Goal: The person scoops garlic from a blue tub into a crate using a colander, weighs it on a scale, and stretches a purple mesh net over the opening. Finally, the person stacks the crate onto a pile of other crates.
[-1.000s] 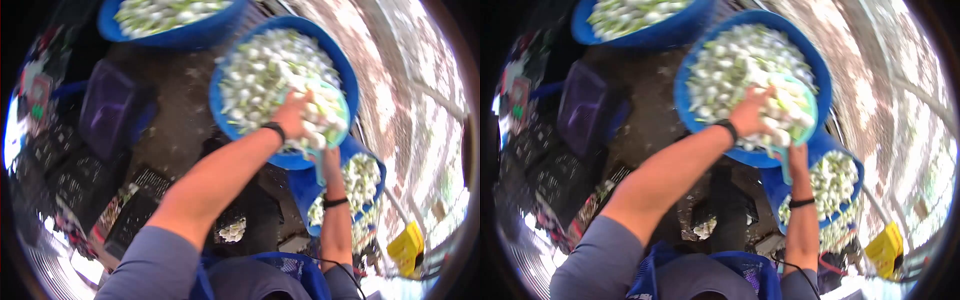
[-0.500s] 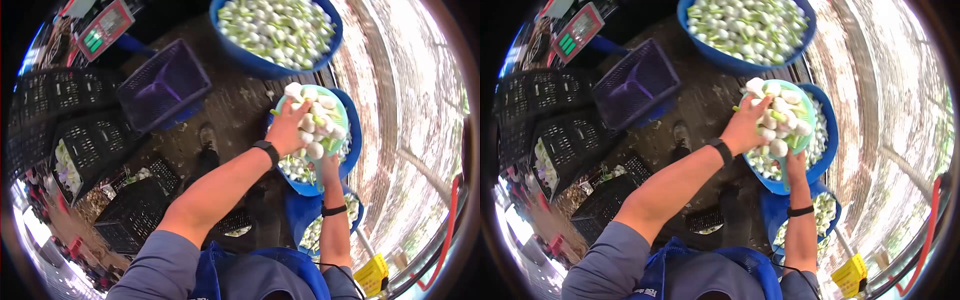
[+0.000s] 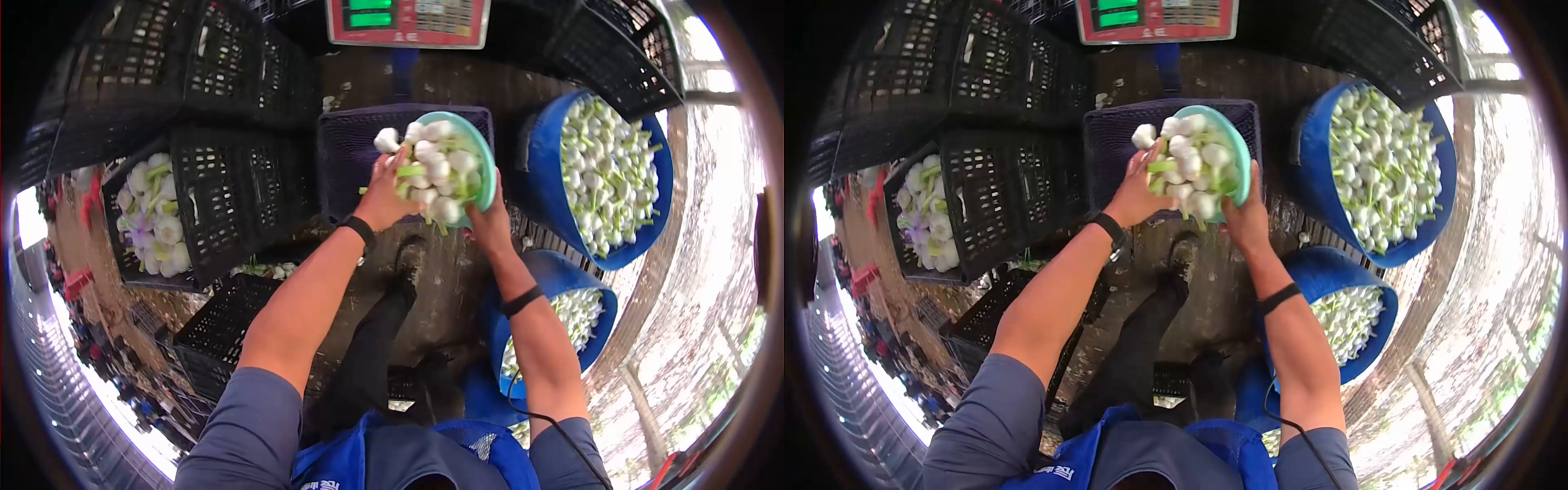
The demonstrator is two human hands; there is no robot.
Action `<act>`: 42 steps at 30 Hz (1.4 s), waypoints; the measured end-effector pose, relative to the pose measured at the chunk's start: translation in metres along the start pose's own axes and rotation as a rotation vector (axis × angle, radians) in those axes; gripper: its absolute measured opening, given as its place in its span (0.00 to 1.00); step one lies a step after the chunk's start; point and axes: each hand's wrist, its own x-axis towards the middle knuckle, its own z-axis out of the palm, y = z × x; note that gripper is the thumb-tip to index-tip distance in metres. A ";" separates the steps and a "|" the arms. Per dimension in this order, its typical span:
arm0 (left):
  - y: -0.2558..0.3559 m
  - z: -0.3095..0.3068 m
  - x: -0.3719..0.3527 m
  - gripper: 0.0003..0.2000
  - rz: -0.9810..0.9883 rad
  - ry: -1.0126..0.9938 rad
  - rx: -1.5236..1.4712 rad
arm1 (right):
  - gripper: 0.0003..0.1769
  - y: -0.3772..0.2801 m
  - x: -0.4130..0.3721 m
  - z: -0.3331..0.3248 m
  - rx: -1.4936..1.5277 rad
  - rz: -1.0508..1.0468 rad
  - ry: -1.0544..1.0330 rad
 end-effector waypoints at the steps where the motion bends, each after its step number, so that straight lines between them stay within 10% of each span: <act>1: -0.031 -0.006 0.003 0.57 -0.018 0.052 0.018 | 0.52 0.009 0.017 0.016 -0.253 -0.154 0.067; 6: -0.095 -0.027 -0.027 0.46 -0.356 0.212 0.129 | 0.53 -0.004 0.024 0.048 -0.697 -0.257 0.192; 21: -0.029 0.125 -0.158 0.30 -0.347 0.153 -0.162 | 0.52 0.038 -0.020 -0.044 -0.551 -0.467 0.468; 23: -0.009 0.163 -0.163 0.29 -0.137 0.113 0.083 | 0.51 0.079 -0.059 -0.095 -0.436 -0.405 0.652; 26: 0.056 0.212 -0.167 0.30 -0.288 -0.062 -0.353 | 0.54 0.166 -0.158 -0.181 -0.236 -0.052 0.848; 27: 0.075 0.234 -0.170 0.29 -0.277 -0.137 -0.378 | 0.52 0.209 -0.195 -0.208 0.345 0.178 0.808; 30: 0.129 0.298 -0.182 0.29 -0.240 -0.379 -0.426 | 0.52 0.327 -0.300 -0.289 0.325 0.452 1.085; 34: 0.181 0.422 -0.196 0.31 -0.342 -0.721 -0.484 | 0.52 0.466 -0.384 -0.351 -0.116 0.912 0.938; 37: 0.190 0.520 -0.194 0.36 -0.545 -0.757 -0.359 | 0.51 0.573 -0.396 -0.344 -0.538 0.773 0.914; 42: 0.142 0.656 -0.171 0.48 -0.775 -0.555 -0.207 | 0.50 0.656 -0.336 -0.299 -0.188 0.808 0.801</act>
